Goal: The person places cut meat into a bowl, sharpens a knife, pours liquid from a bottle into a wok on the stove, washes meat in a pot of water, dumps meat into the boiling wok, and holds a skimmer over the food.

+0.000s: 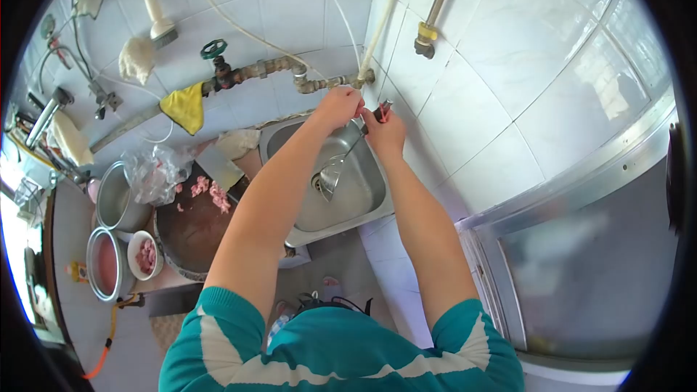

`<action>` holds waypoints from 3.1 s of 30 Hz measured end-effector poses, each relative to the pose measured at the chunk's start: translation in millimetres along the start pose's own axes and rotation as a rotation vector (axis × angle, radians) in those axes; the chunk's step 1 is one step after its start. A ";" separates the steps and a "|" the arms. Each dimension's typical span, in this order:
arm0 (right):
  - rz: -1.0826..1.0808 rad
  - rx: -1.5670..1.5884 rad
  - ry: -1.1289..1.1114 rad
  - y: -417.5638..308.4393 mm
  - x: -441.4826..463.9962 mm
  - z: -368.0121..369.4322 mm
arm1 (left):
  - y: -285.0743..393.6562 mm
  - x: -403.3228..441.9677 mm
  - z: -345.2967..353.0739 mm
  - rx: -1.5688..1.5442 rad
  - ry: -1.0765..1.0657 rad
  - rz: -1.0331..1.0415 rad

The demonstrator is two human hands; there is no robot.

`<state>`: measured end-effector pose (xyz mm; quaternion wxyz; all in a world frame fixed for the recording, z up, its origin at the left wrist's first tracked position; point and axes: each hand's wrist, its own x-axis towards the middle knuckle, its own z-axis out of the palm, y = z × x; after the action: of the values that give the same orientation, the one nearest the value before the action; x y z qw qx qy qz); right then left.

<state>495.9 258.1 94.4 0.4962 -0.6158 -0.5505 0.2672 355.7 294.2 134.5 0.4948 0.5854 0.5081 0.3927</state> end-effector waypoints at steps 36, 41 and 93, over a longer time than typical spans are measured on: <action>0.152 0.185 -0.033 10.4 3.3 2.6 | -149.5 -63.5 68.6 0.241 0.255 0.181; 0.243 0.227 -0.139 13.4 4.0 20.0 | -175.9 -46.6 38.4 0.444 0.304 0.119; -0.921 -0.151 -0.952 -22.9 -275.0 225.1 | -217.6 -675.0 -154.2 0.769 1.253 -0.480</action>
<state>220.4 67.8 -26.7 0.2182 -0.1655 -0.9336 0.2312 44.2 -343.3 -18.3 -0.0517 0.2585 0.9069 0.3286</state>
